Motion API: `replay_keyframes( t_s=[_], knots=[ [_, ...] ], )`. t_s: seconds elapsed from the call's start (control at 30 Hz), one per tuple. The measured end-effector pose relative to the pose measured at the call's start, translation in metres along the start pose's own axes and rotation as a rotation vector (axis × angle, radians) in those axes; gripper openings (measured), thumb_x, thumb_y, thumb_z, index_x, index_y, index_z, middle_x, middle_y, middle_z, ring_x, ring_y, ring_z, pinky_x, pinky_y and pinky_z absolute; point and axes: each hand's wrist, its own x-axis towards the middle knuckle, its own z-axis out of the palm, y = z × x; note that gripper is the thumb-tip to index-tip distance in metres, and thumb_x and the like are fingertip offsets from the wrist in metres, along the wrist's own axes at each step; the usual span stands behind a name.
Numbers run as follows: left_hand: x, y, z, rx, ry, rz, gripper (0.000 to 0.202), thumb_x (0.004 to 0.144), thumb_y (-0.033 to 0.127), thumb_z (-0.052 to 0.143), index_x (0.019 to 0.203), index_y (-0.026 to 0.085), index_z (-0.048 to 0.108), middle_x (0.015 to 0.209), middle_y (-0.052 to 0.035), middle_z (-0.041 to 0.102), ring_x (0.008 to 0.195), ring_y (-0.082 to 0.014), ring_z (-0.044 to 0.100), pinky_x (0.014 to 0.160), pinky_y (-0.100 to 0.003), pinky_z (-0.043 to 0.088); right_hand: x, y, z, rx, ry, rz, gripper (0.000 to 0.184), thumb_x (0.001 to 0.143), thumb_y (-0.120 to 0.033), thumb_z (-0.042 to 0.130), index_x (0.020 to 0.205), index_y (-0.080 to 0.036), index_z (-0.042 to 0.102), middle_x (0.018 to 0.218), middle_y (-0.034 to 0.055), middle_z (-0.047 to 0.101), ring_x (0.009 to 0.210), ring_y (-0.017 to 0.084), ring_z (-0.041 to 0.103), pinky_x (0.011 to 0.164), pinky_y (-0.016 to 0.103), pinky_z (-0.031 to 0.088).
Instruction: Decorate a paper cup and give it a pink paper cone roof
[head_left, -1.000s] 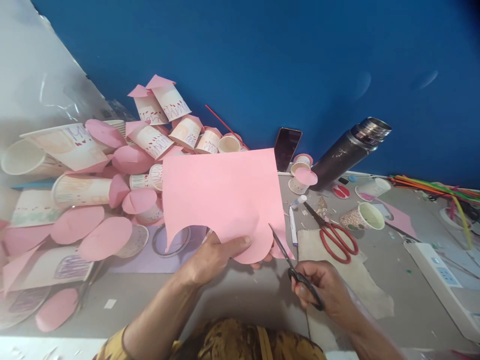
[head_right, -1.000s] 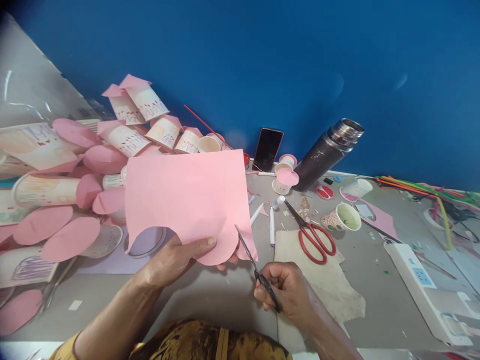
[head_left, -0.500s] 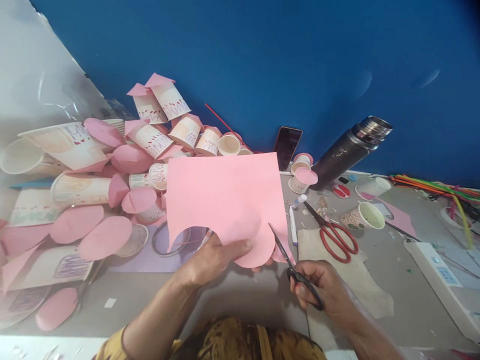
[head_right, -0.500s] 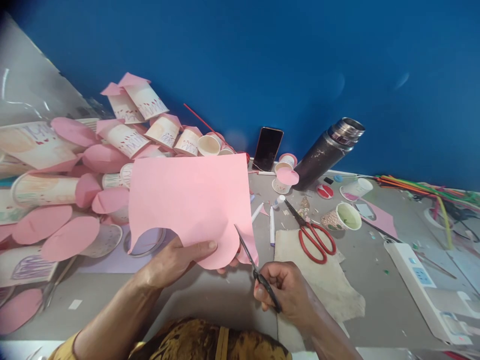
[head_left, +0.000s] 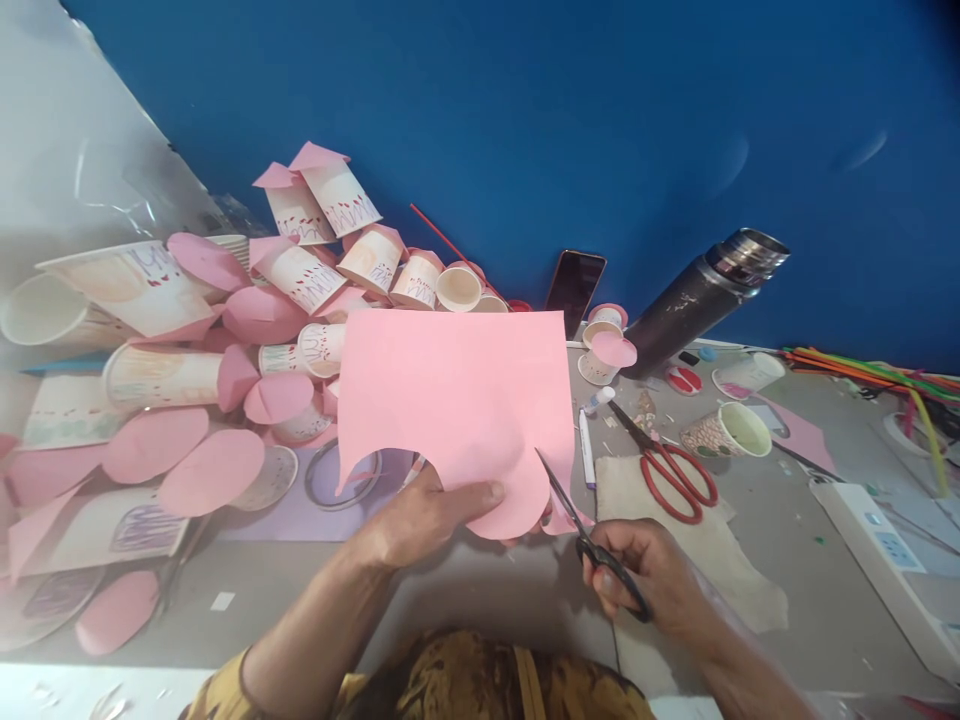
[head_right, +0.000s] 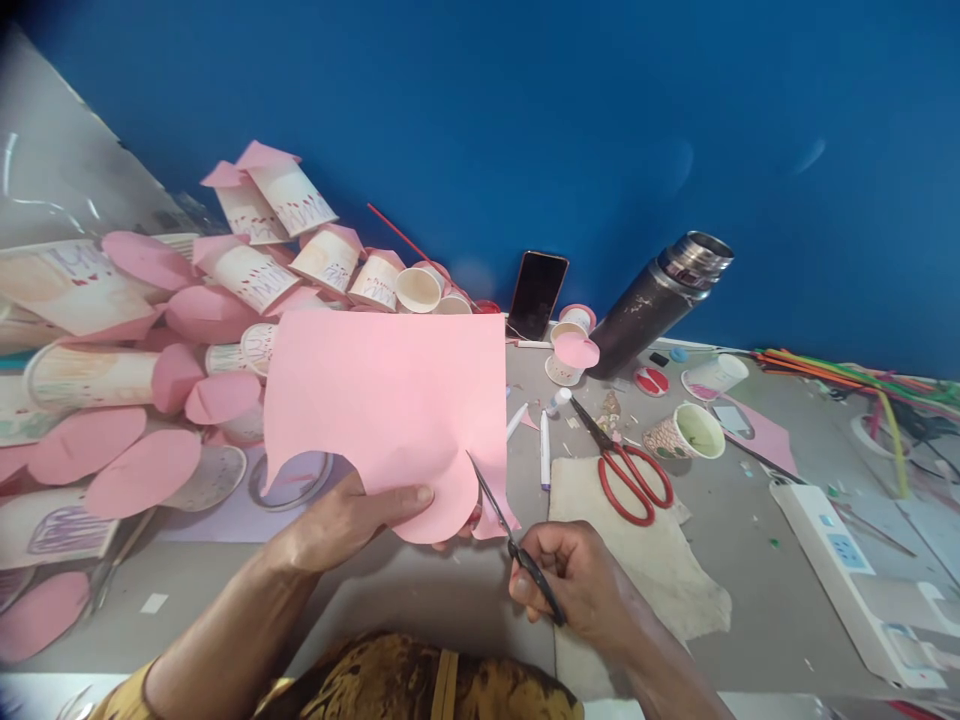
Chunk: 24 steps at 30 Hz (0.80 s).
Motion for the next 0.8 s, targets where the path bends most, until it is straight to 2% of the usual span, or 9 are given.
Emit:
replay_keyframes(
  t_s=[0.1, 0.13, 0.33, 0.5, 0.6, 0.73, 0.8],
  knots=[
    [-0.0009, 0.0000, -0.0027, 0.111, -0.124, -0.058, 0.031, 0.091, 0.044, 0.074, 0.096, 0.014, 0.083, 0.093, -0.0125, 0.081, 0.090, -0.0293, 0.075, 0.081, -0.036, 0.059, -0.0006, -0.0023, -0.0002, -0.015, -0.008, 0.008, 0.062, 0.063, -0.077, 0.082, 0.069, -0.018, 0.064, 0.055, -0.0009, 0.058, 0.047, 0.010, 0.049, 0.049, 0.023, 0.038],
    [-0.0013, 0.0000, -0.0038, 0.135, -0.125, -0.050, 0.032, 0.092, 0.044, 0.072, 0.097, 0.014, 0.083, 0.094, -0.0127, 0.081, 0.092, -0.0296, 0.074, 0.083, -0.037, 0.058, -0.0007, -0.0024, -0.0005, -0.022, -0.004, 0.009, 0.063, 0.064, -0.078, 0.081, 0.069, -0.018, 0.065, 0.054, -0.0006, 0.058, 0.048, 0.011, 0.049, 0.049, 0.023, 0.037],
    [-0.0028, -0.0015, -0.0083, 0.213, -0.053, -0.050, 0.033, 0.088, 0.045, 0.075, 0.101, 0.015, 0.081, 0.101, -0.0128, 0.082, 0.100, -0.0313, 0.073, 0.091, -0.039, 0.057, -0.0007, -0.0012, -0.0008, -0.039, 0.007, 0.014, 0.066, 0.064, -0.082, 0.079, 0.068, -0.017, 0.066, 0.052, 0.0002, 0.059, 0.048, 0.011, 0.049, 0.049, 0.023, 0.036],
    [-0.0028, -0.0046, -0.0087, 0.191, 0.124, -0.056, 0.044, 0.078, 0.046, 0.083, 0.111, 0.016, 0.079, 0.113, -0.0120, 0.080, 0.109, -0.0339, 0.070, 0.096, -0.043, 0.055, -0.0003, -0.0045, 0.0007, -0.013, 0.023, 0.034, 0.069, 0.059, -0.085, 0.080, 0.066, -0.018, 0.064, 0.052, -0.0009, 0.058, 0.048, 0.011, 0.048, 0.049, 0.023, 0.038],
    [-0.0027, -0.0033, -0.0068, 0.150, 0.119, -0.069, 0.041, 0.078, 0.046, 0.083, 0.107, 0.017, 0.079, 0.111, -0.0101, 0.081, 0.110, -0.0336, 0.070, 0.097, -0.044, 0.055, 0.0002, -0.0059, 0.0011, -0.021, 0.016, 0.039, 0.071, 0.058, -0.086, 0.080, 0.067, -0.018, 0.064, 0.052, -0.0008, 0.057, 0.048, 0.011, 0.048, 0.048, 0.023, 0.037],
    [-0.0021, 0.0008, -0.0038, 0.128, 0.098, -0.046, 0.033, 0.078, 0.043, 0.084, 0.096, 0.017, 0.081, 0.092, -0.0085, 0.081, 0.094, -0.0309, 0.073, 0.086, -0.041, 0.057, 0.0003, -0.0069, 0.0009, -0.025, 0.007, 0.031, 0.068, 0.060, -0.085, 0.080, 0.066, -0.019, 0.062, 0.051, -0.0013, 0.056, 0.048, 0.011, 0.047, 0.048, 0.024, 0.037],
    [-0.0019, 0.0020, -0.0031, 0.091, 0.080, -0.030, 0.030, 0.078, 0.041, 0.085, 0.094, 0.017, 0.081, 0.090, -0.0084, 0.081, 0.091, -0.0304, 0.073, 0.083, -0.040, 0.058, -0.0003, -0.0068, 0.0003, -0.036, 0.004, 0.026, 0.066, 0.062, -0.083, 0.079, 0.065, -0.019, 0.061, 0.050, -0.0012, 0.056, 0.047, 0.011, 0.047, 0.048, 0.024, 0.036]
  ],
)
